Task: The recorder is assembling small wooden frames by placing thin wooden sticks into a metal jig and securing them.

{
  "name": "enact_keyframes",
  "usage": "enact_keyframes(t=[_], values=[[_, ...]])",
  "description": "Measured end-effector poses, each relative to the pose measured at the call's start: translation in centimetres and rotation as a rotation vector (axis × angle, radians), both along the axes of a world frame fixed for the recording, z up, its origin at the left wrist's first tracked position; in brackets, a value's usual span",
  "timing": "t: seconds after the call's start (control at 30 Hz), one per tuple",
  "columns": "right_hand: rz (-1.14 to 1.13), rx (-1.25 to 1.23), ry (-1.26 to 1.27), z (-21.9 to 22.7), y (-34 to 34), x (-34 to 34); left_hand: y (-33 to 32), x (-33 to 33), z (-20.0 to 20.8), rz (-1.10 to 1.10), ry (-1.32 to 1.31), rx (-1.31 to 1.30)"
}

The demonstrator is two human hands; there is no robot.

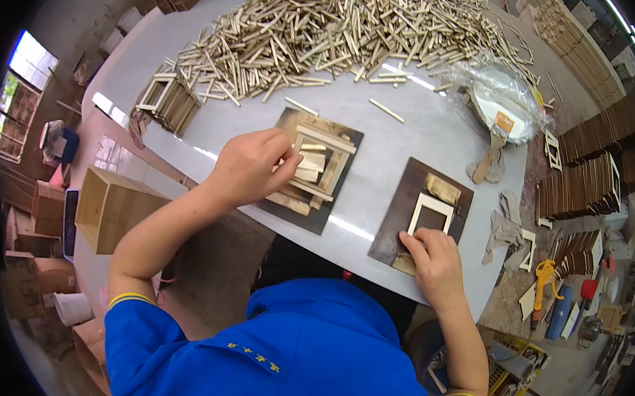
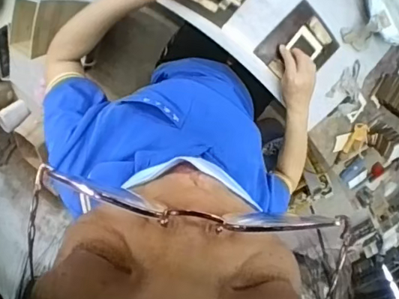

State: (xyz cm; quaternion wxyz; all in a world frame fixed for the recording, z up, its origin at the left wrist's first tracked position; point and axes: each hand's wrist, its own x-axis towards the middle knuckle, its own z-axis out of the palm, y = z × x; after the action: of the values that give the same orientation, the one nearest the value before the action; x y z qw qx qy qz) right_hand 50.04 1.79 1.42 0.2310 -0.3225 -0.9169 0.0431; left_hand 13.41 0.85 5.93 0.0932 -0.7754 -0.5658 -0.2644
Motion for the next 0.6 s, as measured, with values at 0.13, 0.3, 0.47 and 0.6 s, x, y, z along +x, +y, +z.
enact_keyframes(t=[0.13,0.3,0.47,0.6], values=[[-0.03,-0.029,0.028,-0.2,-0.2,0.1,-0.5,-2.9,-0.1,0.005,0.049,0.108],[-0.051,-0.059,0.071,-0.2,-0.5,0.0,-1.3,-5.9,0.5,0.063,0.087,0.197],[-0.064,-0.092,0.124,-0.6,-0.6,-0.3,-2.0,-8.8,1.6,0.141,0.121,0.228],[-0.067,-0.15,0.168,-0.6,-0.4,-0.9,-2.6,-11.6,2.2,0.215,0.167,0.24]])
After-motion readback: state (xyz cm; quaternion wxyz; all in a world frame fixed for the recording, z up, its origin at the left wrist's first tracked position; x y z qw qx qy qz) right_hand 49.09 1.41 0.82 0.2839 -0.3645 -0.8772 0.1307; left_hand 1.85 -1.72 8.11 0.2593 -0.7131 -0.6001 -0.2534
